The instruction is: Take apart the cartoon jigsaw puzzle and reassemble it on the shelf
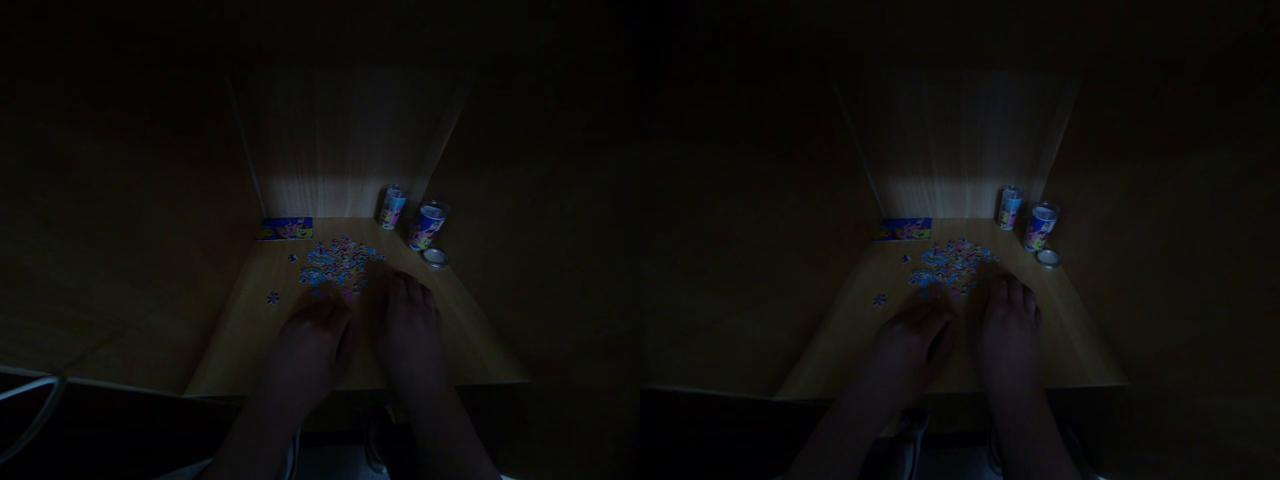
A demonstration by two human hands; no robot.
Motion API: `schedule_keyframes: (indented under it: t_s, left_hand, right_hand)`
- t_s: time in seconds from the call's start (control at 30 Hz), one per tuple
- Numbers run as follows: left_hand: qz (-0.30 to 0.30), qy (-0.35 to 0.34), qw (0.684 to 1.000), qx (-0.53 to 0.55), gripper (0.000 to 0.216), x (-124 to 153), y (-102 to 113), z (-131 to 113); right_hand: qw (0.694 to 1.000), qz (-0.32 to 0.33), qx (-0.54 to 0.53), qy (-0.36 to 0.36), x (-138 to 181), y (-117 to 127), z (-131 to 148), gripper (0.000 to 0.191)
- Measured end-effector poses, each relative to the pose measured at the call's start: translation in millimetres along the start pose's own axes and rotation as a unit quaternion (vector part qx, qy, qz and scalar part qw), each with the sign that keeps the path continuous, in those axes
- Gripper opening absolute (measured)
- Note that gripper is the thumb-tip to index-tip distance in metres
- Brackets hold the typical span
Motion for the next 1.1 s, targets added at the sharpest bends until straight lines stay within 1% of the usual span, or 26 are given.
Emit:
schedule_keyframes:
  t_s: [0.13, 0.33, 0.6, 0.7, 0.97, 1.1]
  left_hand:
    - [0.0, -0.001, 1.0, 0.013, 0.015, -0.3, -1.1, 0.9]
    - [0.005, 0.002, 1.0, 0.002, 0.014, -0.7, -4.2, 1.7]
    - [-0.001, 0.006, 1.0, -0.013, 0.013, -0.6, -1.1, 0.6]
    - [-0.006, 0.002, 1.0, -0.013, 0.014, -0.5, 0.1, -1.0]
    - [0.0, 0.006, 1.0, -0.002, 0.016, -1.8, -0.7, -0.2]
    - [0.003, 0.0, 1.0, -0.005, 0.016, -1.1, -1.6, -0.6]
  right_hand:
    - [1.0, 0.016, 0.016, 0.0, 1.4, -4.7, -2.2, 0.049]
    - [0.998, 0.041, -0.025, 0.038, -1.9, -9.2, 6.1, 0.055]
    - [0.995, 0.081, -0.032, 0.044, -5.7, -11.8, 8.9, 0.057]
    - [0.994, 0.088, -0.043, 0.052, -6.8, -12.2, 10.4, 0.052]
    - [0.994, 0.071, -0.061, 0.052, -6.4, -13.5, 9.5, 0.037]
    - [0.995, 0.063, -0.053, 0.053, -6.3, -13.0, 9.2, 0.035]
Point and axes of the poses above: each hand's wrist, its own x-axis away from the middle knuckle, its own y-axis out of the back of the hand, z = x × y, the point moved 9 cm from there along -x, towards the middle knuckle, and after that the axes turned 15 degrees about y, right-handed, at the moved point
